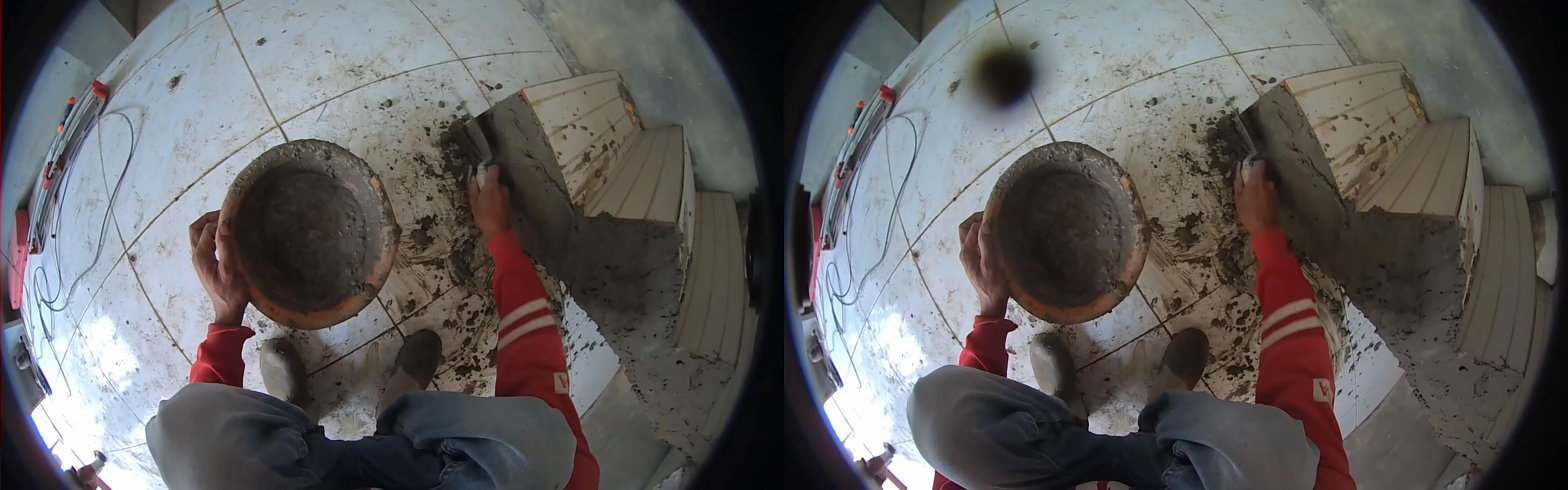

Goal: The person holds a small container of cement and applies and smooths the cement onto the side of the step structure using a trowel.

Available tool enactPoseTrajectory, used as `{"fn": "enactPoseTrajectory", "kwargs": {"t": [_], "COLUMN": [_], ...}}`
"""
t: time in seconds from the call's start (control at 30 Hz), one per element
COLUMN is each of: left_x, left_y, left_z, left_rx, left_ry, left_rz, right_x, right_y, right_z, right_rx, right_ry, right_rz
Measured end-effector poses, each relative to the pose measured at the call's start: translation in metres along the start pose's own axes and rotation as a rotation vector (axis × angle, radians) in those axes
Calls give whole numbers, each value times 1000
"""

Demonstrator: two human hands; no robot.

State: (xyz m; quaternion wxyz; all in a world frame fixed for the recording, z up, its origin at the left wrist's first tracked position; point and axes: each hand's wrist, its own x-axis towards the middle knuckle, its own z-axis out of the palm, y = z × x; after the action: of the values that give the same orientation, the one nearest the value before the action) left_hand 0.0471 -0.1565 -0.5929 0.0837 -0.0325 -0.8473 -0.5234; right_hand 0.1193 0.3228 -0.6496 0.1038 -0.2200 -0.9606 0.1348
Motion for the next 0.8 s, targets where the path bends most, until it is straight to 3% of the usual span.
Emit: {"fn": "enactPoseTrajectory", "kwargs": {"t": [0.07, 0.13, 0.3, 0.37, 0.43, 0.47, 0.53, 0.63, 0.8], "left_x": [-2, 3, 1, 2, 0, -1, 0, 0, 2], "left_y": [1, -2, 4, -3, -4, -3, -1, -7, 3], "left_z": [2, 1, 1, 1, -2, -3, 2, 0, 0], "left_rx": [-5, 5, 16, 21, 32, 17, -13, 2, 2], "left_ry": [-10, 6, -1, 4, -14, -19, -19, 8, -28], "left_rz": [21, 38, 18, 28, 21, 13, 22, 30, 5], "right_x": [-1, -3, -3, 2, -5, -7, 8, 3, 2], "right_y": [9, -15, 5, 3, -9, -1, 12, -21, 14], "right_z": [0, -8, 8, 11, -7, 0, 13, -7, 17], "right_rx": [-135, 115, 43, -7, 151, 145, -188, 20, -52], "right_ry": [-76, 16, -25, -9, 75, 68, -122, -21, -42], "right_rz": [75, 58, 76, 54, -56, -44, 81, 95, 53]}}
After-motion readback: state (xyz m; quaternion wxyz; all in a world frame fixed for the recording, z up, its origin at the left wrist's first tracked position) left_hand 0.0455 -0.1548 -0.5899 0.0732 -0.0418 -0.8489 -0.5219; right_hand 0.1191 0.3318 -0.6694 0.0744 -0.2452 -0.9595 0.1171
